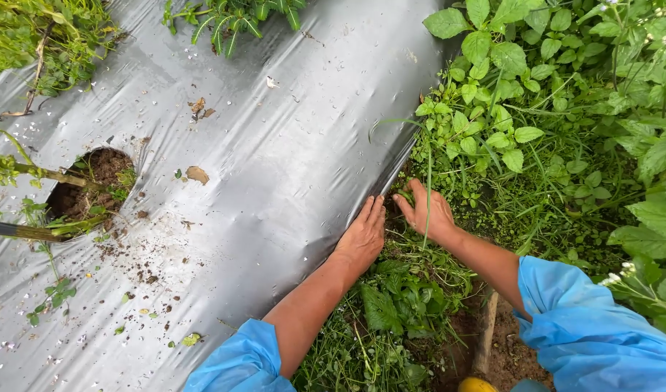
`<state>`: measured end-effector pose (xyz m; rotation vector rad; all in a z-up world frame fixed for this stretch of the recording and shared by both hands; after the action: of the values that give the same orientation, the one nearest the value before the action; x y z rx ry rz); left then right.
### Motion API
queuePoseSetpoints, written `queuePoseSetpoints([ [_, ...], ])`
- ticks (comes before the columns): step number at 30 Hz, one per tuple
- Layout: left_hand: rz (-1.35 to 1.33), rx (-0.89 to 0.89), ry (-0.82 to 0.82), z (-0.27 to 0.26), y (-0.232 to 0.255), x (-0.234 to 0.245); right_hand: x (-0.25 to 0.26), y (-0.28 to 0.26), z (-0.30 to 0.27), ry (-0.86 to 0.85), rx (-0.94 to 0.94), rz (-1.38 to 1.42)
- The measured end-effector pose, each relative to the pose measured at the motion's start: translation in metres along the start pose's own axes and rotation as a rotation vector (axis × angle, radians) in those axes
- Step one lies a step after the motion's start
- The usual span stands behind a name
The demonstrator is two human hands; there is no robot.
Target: Clearing weeds from a garden bed using a hand hoe and manual pulling.
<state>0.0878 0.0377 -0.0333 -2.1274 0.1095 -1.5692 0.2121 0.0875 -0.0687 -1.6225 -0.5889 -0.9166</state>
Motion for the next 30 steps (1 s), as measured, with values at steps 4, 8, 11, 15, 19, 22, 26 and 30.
queuePoseSetpoints([
  [4, 0.034, -0.007, 0.004, 0.0, 0.0, 0.001, 0.014, -0.037, 0.013, 0.112, 0.118, 0.121],
  [8, 0.042, -0.023, -0.004, 0.0, 0.002, -0.004, -0.02, 0.0, 0.015, 0.028, 0.028, 0.069],
  [11, 0.032, -0.02, -0.016, 0.0, 0.001, 0.0, -0.019, 0.031, 0.016, 0.029, -0.112, 0.084],
  [15, 0.036, -0.019, -0.01, -0.001, 0.001, 0.001, 0.015, 0.002, 0.025, 0.089, -0.128, 0.158],
  [19, 0.034, -0.016, -0.009, 0.001, 0.002, -0.001, 0.017, -0.005, 0.036, 0.107, -0.023, 0.138],
  [22, 0.038, -0.012, -0.014, 0.001, 0.001, 0.0, 0.01, 0.02, 0.035, 0.088, -0.136, 0.144],
  [26, 0.04, -0.008, -0.016, -0.001, 0.0, 0.002, -0.002, 0.069, 0.028, 0.054, -0.249, 0.261],
  [30, 0.024, -0.011, -0.04, 0.0, 0.0, 0.0, 0.011, 0.041, 0.03, 0.026, -0.138, 0.18],
])
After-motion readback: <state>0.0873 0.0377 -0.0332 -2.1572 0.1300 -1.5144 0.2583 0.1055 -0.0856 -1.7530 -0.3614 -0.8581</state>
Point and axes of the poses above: each hand's wrist, its own z-axis towards the middle knuckle, its own x-axis out of the back of the hand, y = z × x, the point moved 10 cm from there along z, towards the middle knuckle, and after that the axes turned 5 degrees about y, right-handed, at the moved point
